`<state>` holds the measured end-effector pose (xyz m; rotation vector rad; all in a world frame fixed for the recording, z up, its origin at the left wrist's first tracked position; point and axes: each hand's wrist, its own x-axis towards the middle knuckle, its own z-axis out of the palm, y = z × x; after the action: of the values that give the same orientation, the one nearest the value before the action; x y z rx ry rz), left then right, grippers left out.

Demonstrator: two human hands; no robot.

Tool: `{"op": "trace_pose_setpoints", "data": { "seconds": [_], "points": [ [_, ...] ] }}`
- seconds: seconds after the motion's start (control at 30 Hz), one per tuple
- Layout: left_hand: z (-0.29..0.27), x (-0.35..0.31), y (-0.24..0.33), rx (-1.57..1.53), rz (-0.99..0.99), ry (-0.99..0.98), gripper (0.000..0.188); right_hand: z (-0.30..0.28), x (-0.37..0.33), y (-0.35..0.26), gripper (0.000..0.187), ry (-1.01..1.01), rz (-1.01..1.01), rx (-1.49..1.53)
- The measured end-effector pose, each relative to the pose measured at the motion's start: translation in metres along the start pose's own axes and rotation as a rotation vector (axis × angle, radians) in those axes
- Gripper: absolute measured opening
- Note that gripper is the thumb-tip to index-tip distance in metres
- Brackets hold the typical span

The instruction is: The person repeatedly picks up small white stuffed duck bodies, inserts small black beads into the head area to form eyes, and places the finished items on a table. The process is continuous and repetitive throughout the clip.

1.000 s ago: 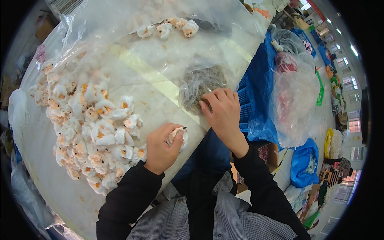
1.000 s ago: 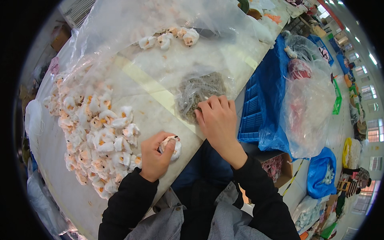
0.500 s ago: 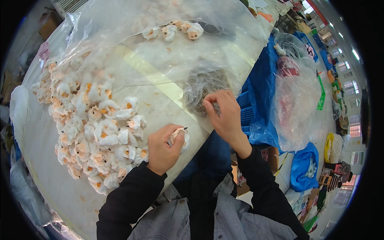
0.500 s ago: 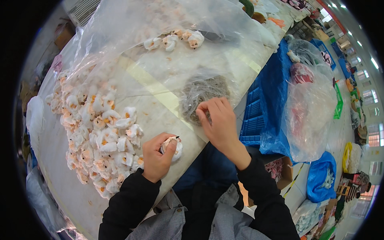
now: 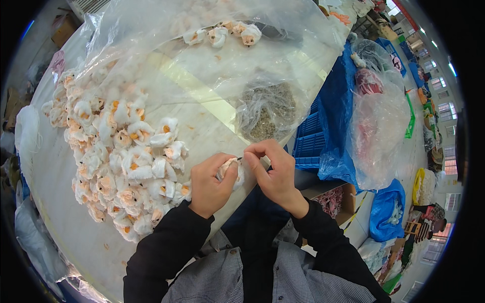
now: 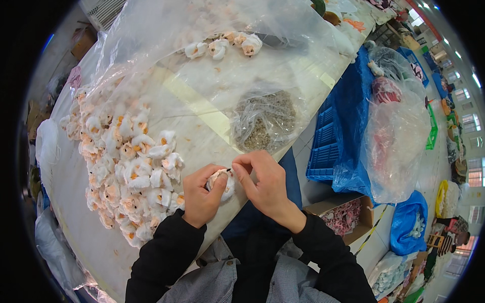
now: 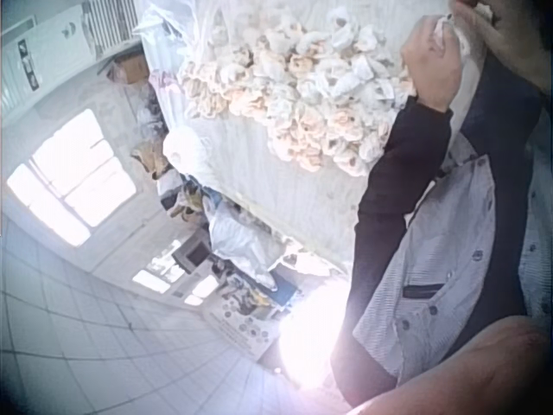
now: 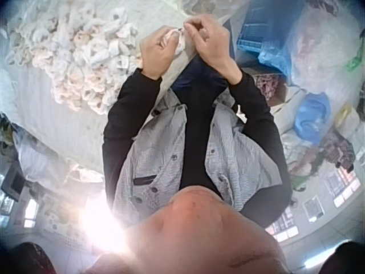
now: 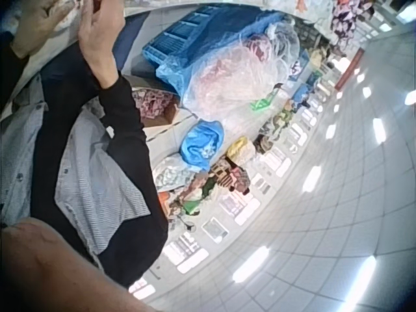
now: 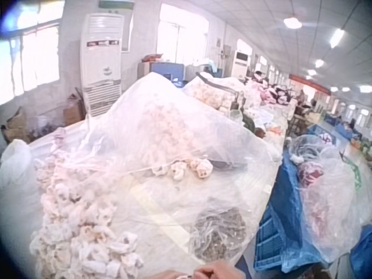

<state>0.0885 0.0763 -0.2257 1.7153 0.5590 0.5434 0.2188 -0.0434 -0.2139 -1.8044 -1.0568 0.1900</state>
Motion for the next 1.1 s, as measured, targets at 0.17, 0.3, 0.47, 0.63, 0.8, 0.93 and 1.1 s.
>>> {"op": "trace_pose_setpoints", "data": {
  "seconds": [0.17,0.3,0.47,0.63,0.8,0.93,1.1],
  "points": [
    [0.000,0.000,-0.001,0.002,0.000,-0.004,0.013,0.001,-0.002,0.001,0.009,-0.006,-0.047,-0.037],
    [0.000,0.000,-0.002,0.015,0.015,0.003,0.014,0.002,-0.003,0.001,0.009,-0.007,0.001,-0.003],
    [0.001,0.000,-0.004,-0.002,0.010,-0.007,0.014,0.002,-0.004,-0.002,0.009,-0.035,0.055,0.067],
    [0.001,0.000,-0.002,0.010,0.021,-0.007,0.014,0.003,-0.008,0.005,0.010,-0.055,0.054,0.129],
    [0.001,0.000,-0.001,0.012,0.033,-0.017,0.013,-0.003,-0.005,0.003,0.011,-0.146,0.366,0.548],
    [0.003,0.000,-0.002,-0.012,0.061,0.004,0.013,-0.012,0.000,0.009,0.011,-0.264,0.469,0.726],
    [0.003,0.001,-0.004,0.032,0.082,-0.009,0.013,-0.015,0.007,0.011,0.009,-0.332,0.522,0.760]
  ]
}}
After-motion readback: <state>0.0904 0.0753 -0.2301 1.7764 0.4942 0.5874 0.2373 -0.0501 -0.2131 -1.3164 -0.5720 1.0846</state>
